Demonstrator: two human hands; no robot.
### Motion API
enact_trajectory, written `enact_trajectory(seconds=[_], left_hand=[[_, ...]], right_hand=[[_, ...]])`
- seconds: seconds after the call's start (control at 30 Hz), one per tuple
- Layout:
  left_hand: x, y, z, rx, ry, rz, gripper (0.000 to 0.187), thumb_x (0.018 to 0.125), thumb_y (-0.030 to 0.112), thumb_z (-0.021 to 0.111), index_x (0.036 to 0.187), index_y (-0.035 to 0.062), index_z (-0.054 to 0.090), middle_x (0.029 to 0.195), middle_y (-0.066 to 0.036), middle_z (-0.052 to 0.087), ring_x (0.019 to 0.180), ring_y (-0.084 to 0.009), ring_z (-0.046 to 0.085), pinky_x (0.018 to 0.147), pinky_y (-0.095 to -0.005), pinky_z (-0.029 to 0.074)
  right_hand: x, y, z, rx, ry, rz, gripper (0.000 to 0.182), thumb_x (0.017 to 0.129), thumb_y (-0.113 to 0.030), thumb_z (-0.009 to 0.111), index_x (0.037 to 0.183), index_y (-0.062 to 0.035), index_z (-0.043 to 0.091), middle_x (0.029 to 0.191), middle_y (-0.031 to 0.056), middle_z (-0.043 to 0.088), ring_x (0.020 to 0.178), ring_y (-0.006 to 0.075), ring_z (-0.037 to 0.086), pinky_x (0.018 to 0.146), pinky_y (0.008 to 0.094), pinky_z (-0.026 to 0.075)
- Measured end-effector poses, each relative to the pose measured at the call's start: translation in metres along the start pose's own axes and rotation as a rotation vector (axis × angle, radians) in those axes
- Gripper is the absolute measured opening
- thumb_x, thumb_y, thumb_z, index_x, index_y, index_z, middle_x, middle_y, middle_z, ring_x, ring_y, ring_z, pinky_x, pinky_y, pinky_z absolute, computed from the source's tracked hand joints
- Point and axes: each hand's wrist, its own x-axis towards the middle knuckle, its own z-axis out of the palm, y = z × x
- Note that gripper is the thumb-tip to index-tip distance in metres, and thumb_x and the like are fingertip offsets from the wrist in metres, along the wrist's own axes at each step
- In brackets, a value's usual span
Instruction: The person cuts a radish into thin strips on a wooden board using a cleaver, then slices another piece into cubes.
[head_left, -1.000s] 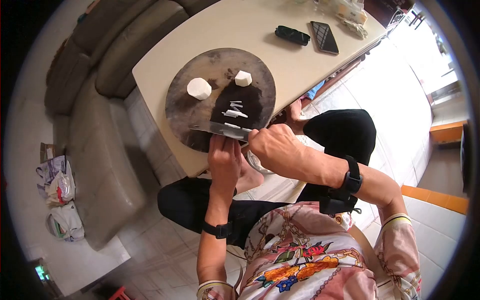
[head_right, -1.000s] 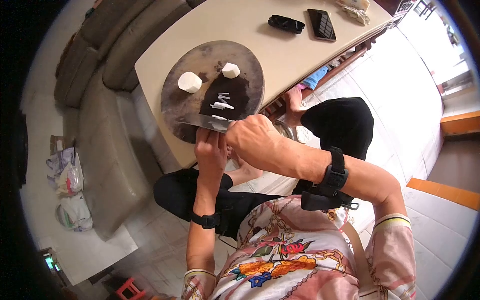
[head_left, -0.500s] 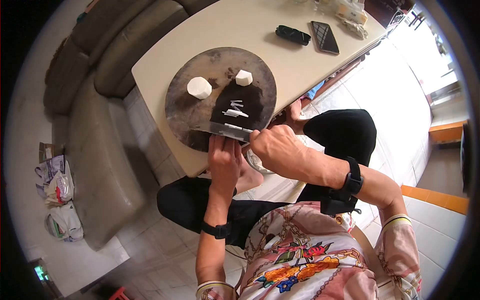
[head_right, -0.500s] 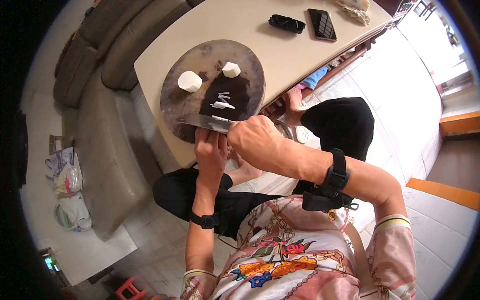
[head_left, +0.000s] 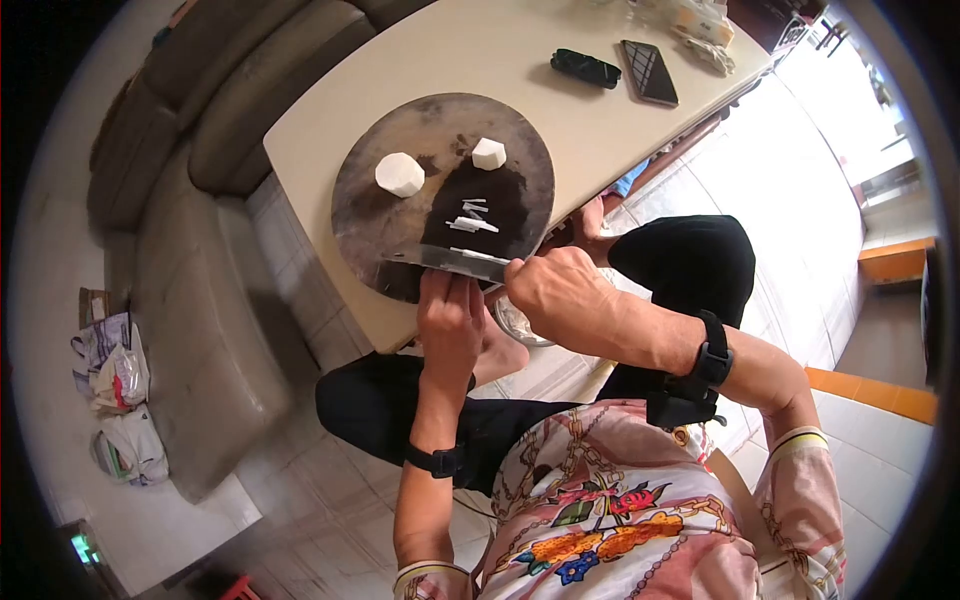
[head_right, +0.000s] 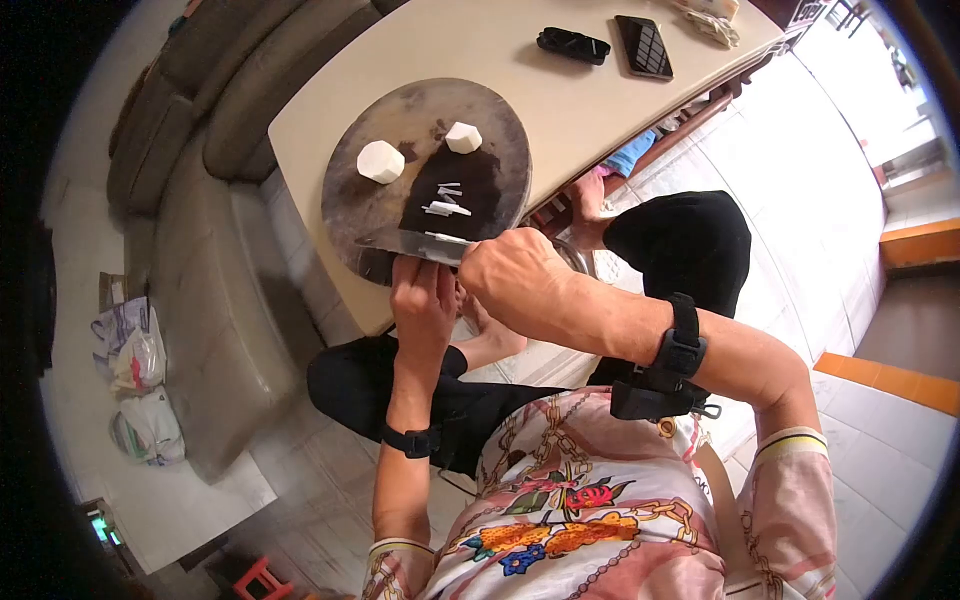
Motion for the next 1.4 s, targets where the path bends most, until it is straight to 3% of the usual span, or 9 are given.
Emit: enact_trajectory(seconds=[0.2,0.27,0.4,0.57,0.8,0.87,1.0,1.1,1.4], left_hand=[[0.002,0.005,-0.004,-0.077,-0.007,-0.028,0.025,0.081,-0.001,0.062,0.106,-0.0018,0.064,0.102,-0.021,0.061,0.098,-0.0415,0.057,0.082,-0.0481,0.048],[0.001,0.004,-0.003,-0.008,0.018,-0.016,0.019,0.080,0.000,0.063,0.099,-0.0028,0.064,0.105,-0.019,0.058,0.097,-0.0398,0.056,0.085,-0.0473,0.047],[-0.004,-0.003,0.001,0.056,0.008,0.034,0.019,0.080,0.000,0.063,0.099,-0.0026,0.064,0.103,-0.019,0.059,0.096,-0.0395,0.057,0.084,-0.0473,0.048],[0.001,0.001,-0.003,0.054,0.004,0.036,0.021,0.079,0.000,0.063,0.100,-0.0034,0.063,0.097,-0.019,0.060,0.092,-0.0388,0.058,0.084,-0.0468,0.048],[-0.001,0.002,-0.006,0.013,0.031,0.039,0.021,0.079,-0.003,0.061,0.100,-0.0041,0.063,0.097,-0.019,0.060,0.091,-0.0387,0.058,0.081,-0.0464,0.049],[-0.001,0.002,-0.005,0.041,-0.011,0.020,0.020,0.080,-0.003,0.060,0.100,-0.0035,0.063,0.098,-0.019,0.060,0.091,-0.0389,0.058,0.080,-0.0462,0.050],[-0.004,0.000,-0.004,0.029,-0.022,0.015,0.020,0.080,-0.002,0.061,0.100,-0.0035,0.062,0.099,-0.019,0.059,0.092,-0.0394,0.057,0.080,-0.0465,0.049],[-0.002,0.003,-0.006,-0.019,-0.032,-0.022,0.024,0.081,-0.002,0.061,0.105,-0.0018,0.064,0.104,-0.020,0.058,0.095,-0.0403,0.057,0.079,-0.0473,0.049],[-0.003,0.003,-0.005,0.015,-0.011,-0.018,0.018,0.082,0.001,0.062,0.100,-0.0021,0.063,0.105,-0.018,0.059,0.096,-0.0387,0.056,0.084,-0.0460,0.047]], right_hand=[[0.017,-0.004,0.010,0.034,0.045,-0.006,0.013,0.069,-0.001,0.058,0.076,0.0082,0.055,0.059,0.0197,0.059,0.056,0.0348,0.064,0.049,0.0419,0.049],[0.019,-0.005,0.011,0.047,-0.032,0.100,0.009,0.065,-0.009,0.065,0.068,-0.0005,0.066,0.068,0.0161,0.065,0.065,0.0315,0.068,0.055,0.0397,0.053],[0.001,-0.007,0.007,0.017,-0.002,0.093,0.008,0.065,-0.010,0.066,0.067,-0.0016,0.067,0.070,0.0154,0.065,0.066,0.0321,0.068,0.055,0.0403,0.053],[0.003,-0.007,0.006,0.029,0.039,-0.024,0.010,0.068,-0.001,0.058,0.073,0.0067,0.054,0.058,0.0192,0.059,0.057,0.0344,0.065,0.048,0.0414,0.049],[0.011,-0.006,0.012,0.084,0.050,0.009,0.010,0.068,-0.003,0.059,0.072,0.0055,0.054,0.056,0.0175,0.058,0.055,0.0340,0.064,0.047,0.0413,0.048],[0.002,-0.011,0.003,0.025,0.013,0.048,0.009,0.066,-0.010,0.065,0.067,-0.0010,0.066,0.069,0.0166,0.065,0.066,0.0314,0.068,0.056,0.0391,0.054],[0.004,-0.012,0.008,0.007,0.015,0.058,0.008,0.066,-0.010,0.065,0.069,-0.0027,0.068,0.069,0.0161,0.065,0.067,0.0315,0.068,0.056,0.0390,0.054],[0.018,-0.009,0.016,0.022,0.048,-0.004,0.010,0.071,-0.005,0.058,0.073,0.0052,0.057,0.058,0.0181,0.060,0.057,0.0344,0.065,0.050,0.0416,0.050],[0.001,-0.005,0.003,0.072,-0.005,0.042,0.012,0.068,-0.003,0.060,0.075,0.0059,0.057,0.060,0.0202,0.060,0.059,0.0365,0.065,0.051,0.0416,0.050]])
